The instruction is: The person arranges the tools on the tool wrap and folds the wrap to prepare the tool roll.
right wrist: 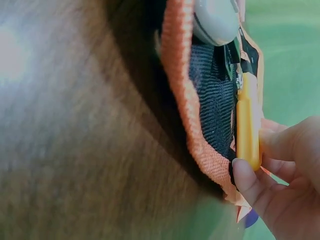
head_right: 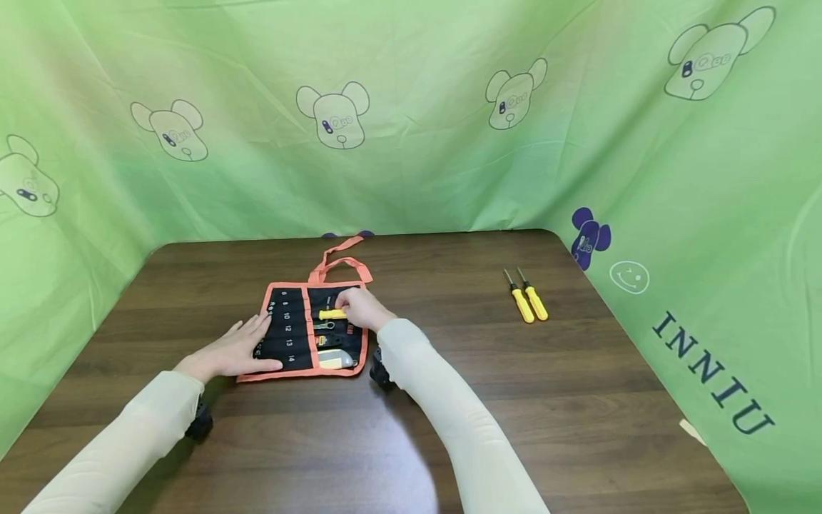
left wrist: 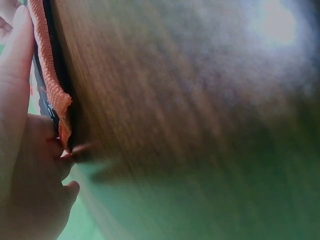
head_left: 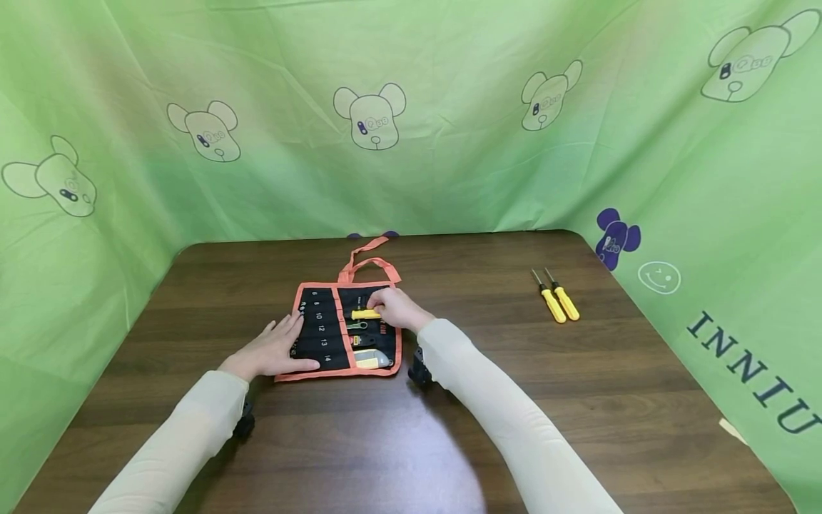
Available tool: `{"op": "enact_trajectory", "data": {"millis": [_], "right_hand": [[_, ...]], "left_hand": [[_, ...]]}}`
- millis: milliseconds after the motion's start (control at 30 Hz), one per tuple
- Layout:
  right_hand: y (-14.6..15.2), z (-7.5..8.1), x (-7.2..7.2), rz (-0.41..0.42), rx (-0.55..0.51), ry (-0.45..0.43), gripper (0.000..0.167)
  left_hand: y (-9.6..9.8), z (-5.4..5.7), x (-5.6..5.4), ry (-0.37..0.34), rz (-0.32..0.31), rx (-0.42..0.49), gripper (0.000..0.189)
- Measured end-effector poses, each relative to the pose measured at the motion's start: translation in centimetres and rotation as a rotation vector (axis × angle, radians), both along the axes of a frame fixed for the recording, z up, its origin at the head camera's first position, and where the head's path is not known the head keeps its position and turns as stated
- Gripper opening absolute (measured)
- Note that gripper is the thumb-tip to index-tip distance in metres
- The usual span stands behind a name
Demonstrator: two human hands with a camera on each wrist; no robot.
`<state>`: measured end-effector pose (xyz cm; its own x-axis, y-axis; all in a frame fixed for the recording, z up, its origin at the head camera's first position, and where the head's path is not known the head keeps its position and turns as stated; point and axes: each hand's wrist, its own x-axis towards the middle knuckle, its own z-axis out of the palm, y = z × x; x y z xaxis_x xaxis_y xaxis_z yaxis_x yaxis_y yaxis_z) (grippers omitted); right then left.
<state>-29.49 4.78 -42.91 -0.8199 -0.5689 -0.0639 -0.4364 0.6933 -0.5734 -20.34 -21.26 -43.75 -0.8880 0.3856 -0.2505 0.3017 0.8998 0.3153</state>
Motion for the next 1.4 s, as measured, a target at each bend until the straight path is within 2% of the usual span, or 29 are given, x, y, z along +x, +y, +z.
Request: {"op": "enact_trajectory", "data": {"millis": [400,633,1067,1233,1400], "right_hand": [[-0.8,-0.2,0.2,-0.047,-0.047,0.003,0.017],[-1.0,-0.3,0.2,-0.033,-0.074,0.026,0.016],[-0.9,-0.4,0.0,-0.013,-0.075,-0.032,0.021],[-0.4,0.0,-0.1,-0.013,-0.106,-0.040,0.021],[0.5,1.4,-0.3,-0.016,-0.135,-0.008,0.022]], "left_hand": [[0.1,0.1,0.0,-0.008,-0.005,0.004,0.106],[0.2,0.0,0.0,-0.010,-0.007,0.006,0.106],[0.2,0.2,-0.1,-0.001,-0.010,0.005,0.105],[0.2,0.3,0.0,-0.005,-0.007,0.004,0.105],[0.1,0.2,0.0,-0.007,0.000,-0.005,0.106]]}}
